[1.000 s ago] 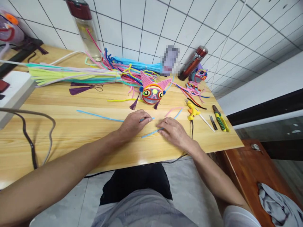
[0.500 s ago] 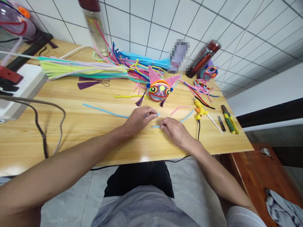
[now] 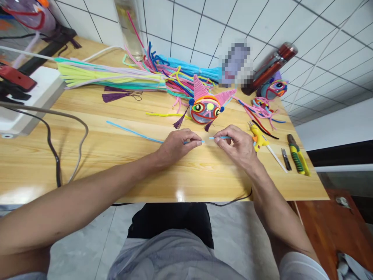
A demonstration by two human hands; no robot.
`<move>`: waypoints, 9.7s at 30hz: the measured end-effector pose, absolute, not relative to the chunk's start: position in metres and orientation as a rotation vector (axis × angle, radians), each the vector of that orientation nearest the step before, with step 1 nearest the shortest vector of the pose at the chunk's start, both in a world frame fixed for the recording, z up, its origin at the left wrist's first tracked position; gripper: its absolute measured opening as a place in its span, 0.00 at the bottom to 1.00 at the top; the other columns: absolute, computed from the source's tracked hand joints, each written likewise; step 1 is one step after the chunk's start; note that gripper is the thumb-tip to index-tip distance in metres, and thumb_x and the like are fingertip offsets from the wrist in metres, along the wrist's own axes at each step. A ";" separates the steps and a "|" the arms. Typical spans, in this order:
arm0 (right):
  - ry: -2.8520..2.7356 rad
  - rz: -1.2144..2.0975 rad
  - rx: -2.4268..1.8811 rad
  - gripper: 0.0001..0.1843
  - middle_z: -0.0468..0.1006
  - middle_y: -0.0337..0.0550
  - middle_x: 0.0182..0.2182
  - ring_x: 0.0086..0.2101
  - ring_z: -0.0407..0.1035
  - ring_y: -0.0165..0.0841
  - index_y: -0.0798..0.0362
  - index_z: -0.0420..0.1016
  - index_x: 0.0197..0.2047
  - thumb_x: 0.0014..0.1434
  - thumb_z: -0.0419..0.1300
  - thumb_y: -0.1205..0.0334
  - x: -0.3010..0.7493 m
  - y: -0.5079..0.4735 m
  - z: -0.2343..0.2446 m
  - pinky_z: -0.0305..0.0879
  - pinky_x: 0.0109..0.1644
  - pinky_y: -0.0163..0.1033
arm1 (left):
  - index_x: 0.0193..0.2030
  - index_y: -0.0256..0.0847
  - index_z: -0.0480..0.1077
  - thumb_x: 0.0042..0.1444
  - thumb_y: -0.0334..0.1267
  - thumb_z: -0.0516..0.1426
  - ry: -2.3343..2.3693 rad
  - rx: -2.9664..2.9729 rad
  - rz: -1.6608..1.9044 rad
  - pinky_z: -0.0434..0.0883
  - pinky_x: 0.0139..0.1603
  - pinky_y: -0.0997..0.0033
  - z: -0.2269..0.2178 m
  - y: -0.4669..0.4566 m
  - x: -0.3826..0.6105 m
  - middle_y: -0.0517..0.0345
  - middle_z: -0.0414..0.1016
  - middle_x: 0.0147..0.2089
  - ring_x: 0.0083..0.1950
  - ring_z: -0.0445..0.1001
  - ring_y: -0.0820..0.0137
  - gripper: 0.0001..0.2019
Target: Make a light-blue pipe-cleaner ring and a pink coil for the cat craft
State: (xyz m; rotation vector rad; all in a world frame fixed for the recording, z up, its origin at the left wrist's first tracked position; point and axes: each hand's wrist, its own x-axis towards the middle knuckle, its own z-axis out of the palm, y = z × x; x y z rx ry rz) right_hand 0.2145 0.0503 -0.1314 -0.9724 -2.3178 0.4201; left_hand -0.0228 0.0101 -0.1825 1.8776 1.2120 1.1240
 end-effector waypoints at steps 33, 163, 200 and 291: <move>-2.276 0.433 -0.856 0.04 0.78 0.40 0.30 0.32 0.72 0.34 0.47 0.77 0.35 0.64 0.63 0.64 0.206 0.044 -0.151 0.69 0.36 0.42 | 0.38 0.42 0.82 0.62 0.35 0.63 1.208 1.810 1.117 0.72 0.45 0.71 -0.180 0.008 -0.021 0.60 0.82 0.36 0.37 0.76 0.73 0.05; -2.350 0.521 -0.911 0.03 0.78 0.40 0.31 0.31 0.72 0.33 0.49 0.79 0.37 0.63 0.64 0.64 0.210 0.046 -0.167 0.68 0.35 0.39 | 0.45 0.39 0.75 0.64 0.35 0.59 1.335 2.324 0.935 0.70 0.53 0.60 -0.187 0.004 -0.023 0.50 0.79 0.47 0.50 0.76 0.62 0.05; -2.420 0.603 -0.932 0.05 0.77 0.40 0.30 0.32 0.71 0.35 0.50 0.77 0.34 0.61 0.62 0.69 0.206 0.047 -0.172 0.67 0.40 0.41 | 0.43 0.41 0.79 0.70 0.35 0.53 1.339 2.370 0.711 0.65 0.51 0.59 -0.194 0.008 -0.024 0.53 0.78 0.43 0.47 0.72 0.63 0.13; -2.416 0.628 -0.979 0.05 0.76 0.40 0.30 0.32 0.71 0.35 0.49 0.74 0.34 0.62 0.61 0.68 0.202 0.044 -0.170 0.67 0.38 0.41 | 0.40 0.38 0.76 0.67 0.33 0.56 1.349 2.378 0.694 0.66 0.53 0.59 -0.189 0.008 -0.022 0.51 0.79 0.43 0.48 0.73 0.62 0.07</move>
